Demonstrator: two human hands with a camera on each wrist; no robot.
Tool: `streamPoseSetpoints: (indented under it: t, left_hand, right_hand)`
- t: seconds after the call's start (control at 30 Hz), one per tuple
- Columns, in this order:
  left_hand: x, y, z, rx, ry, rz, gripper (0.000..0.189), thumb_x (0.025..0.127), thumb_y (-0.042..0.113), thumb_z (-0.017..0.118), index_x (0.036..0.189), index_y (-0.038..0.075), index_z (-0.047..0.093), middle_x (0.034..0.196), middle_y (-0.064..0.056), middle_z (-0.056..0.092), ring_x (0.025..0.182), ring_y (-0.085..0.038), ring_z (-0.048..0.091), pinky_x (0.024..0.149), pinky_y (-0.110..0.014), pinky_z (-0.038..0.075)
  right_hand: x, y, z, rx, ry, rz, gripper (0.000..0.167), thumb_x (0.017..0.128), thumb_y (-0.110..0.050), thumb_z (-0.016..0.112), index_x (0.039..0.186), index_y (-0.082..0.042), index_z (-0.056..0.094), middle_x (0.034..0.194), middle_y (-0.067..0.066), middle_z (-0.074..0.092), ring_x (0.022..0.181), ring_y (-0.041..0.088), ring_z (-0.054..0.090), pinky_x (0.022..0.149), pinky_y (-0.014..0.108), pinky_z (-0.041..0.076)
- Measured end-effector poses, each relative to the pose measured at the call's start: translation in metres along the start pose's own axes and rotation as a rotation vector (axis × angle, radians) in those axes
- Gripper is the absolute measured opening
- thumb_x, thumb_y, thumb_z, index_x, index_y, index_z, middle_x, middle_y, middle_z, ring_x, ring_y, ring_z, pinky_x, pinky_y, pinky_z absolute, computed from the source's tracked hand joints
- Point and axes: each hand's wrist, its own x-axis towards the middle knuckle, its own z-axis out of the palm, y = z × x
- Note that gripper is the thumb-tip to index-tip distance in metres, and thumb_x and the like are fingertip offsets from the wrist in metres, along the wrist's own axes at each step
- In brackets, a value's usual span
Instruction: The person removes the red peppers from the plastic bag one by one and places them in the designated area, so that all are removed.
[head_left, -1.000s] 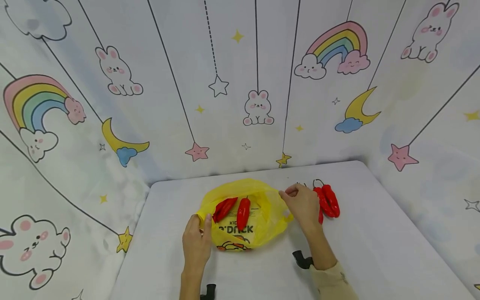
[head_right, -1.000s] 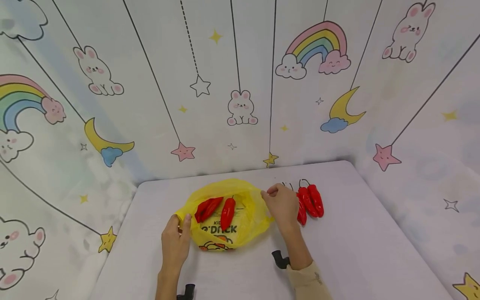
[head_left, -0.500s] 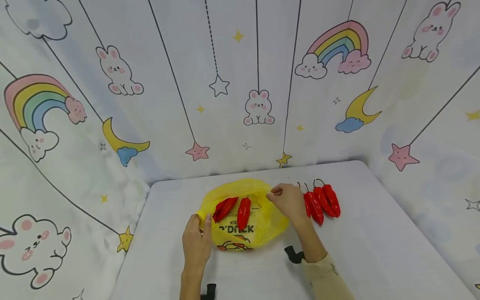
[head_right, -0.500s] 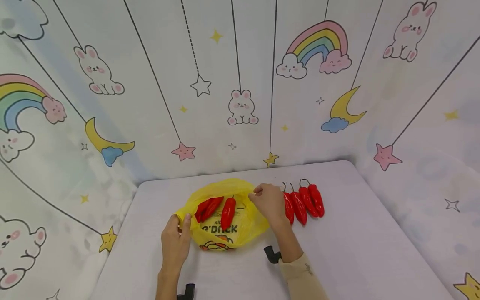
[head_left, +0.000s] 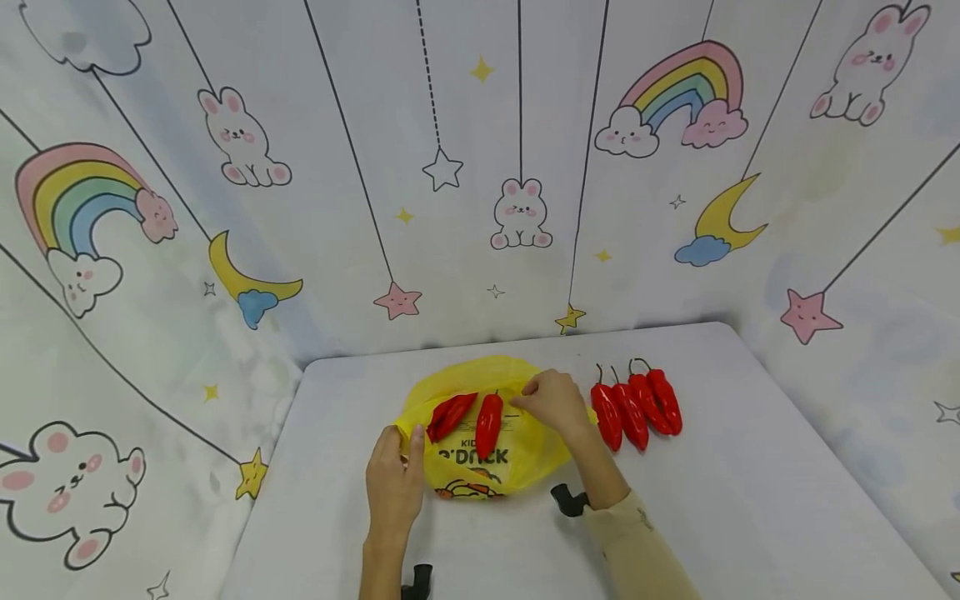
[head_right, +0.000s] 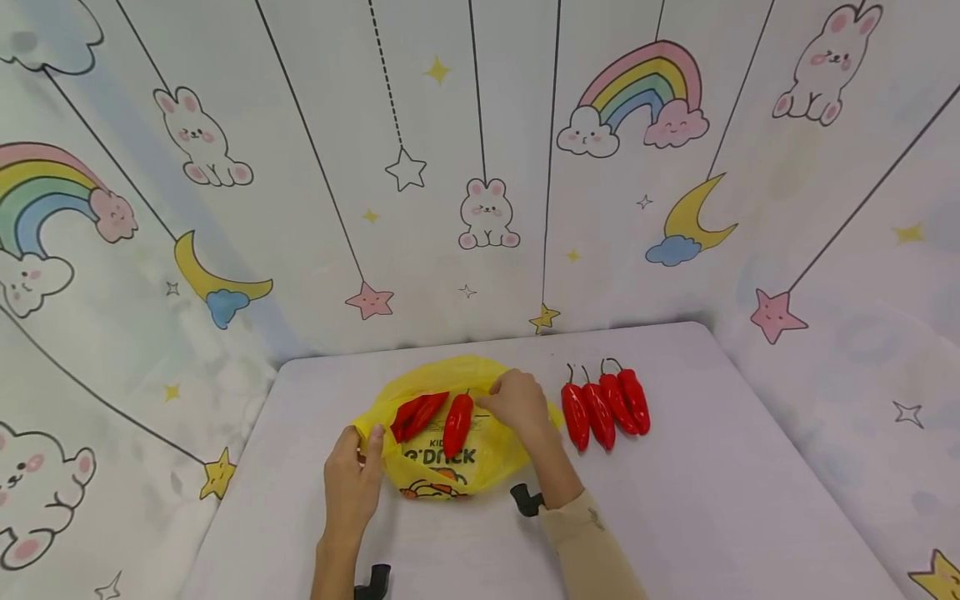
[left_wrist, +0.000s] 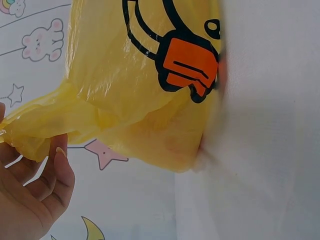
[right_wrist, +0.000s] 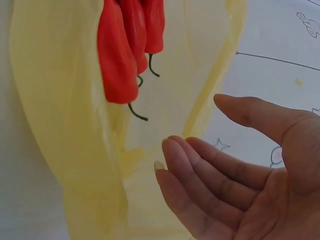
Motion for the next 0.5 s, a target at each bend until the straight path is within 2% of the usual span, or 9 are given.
streamPoseSetpoints:
  t: [0.1,0.2,0.33,0.4,0.5]
  left_hand:
    - [0.0,0.0,0.0,0.0,-0.003,-0.006,0.029,0.106,0.033,0.063,0.105,0.004,0.064,0.087,0.0,0.057,0.075,-0.011,0.054,0.066,-0.029,0.054]
    - [0.0,0.001,-0.001,0.0,-0.008,-0.014,0.03,0.106,0.034,0.062,0.106,0.004,0.064,0.088,0.0,0.058,0.076,-0.011,0.054,0.066,-0.029,0.054]
    - [0.0,0.001,-0.001,0.002,-0.011,-0.02,0.031,0.107,0.034,0.062,0.107,0.004,0.065,0.089,-0.001,0.059,0.076,-0.011,0.054,0.066,-0.029,0.054]
    - [0.0,0.001,-0.001,0.003,-0.011,-0.02,0.03,0.107,0.034,0.062,0.106,0.004,0.064,0.089,-0.001,0.058,0.076,-0.011,0.054,0.066,-0.029,0.054]
    - [0.0,0.001,-0.001,0.005,-0.011,-0.02,0.03,0.106,0.034,0.062,0.105,0.004,0.064,0.089,-0.001,0.058,0.076,-0.012,0.054,0.066,-0.029,0.053]
  right_hand:
    - [0.004,-0.004,0.005,-0.01,-0.045,0.025,0.029,0.086,-0.033,0.086,0.096,-0.006,0.079,0.09,0.005,0.073,0.076,0.021,0.063,0.069,0.035,0.057]
    - [0.009,-0.006,0.011,-0.031,-0.089,0.039,0.027,0.087,-0.034,0.084,0.082,-0.008,0.076,0.073,0.001,0.066,0.066,0.018,0.056,0.058,0.03,0.048]
    - [0.015,-0.008,0.019,-0.063,-0.131,0.045,0.039,0.088,-0.036,0.084,0.063,-0.011,0.065,0.055,-0.003,0.048,0.052,0.014,0.042,0.047,0.027,0.034]
    - [0.017,-0.009,0.024,-0.074,-0.143,0.053,0.043,0.087,-0.037,0.084,0.059,-0.012,0.062,0.053,-0.004,0.044,0.05,0.013,0.04,0.046,0.026,0.031]
    - [0.019,-0.008,0.03,-0.078,-0.147,0.059,0.043,0.087,-0.037,0.084,0.06,-0.012,0.063,0.053,-0.004,0.046,0.049,0.013,0.043,0.045,0.026,0.033]
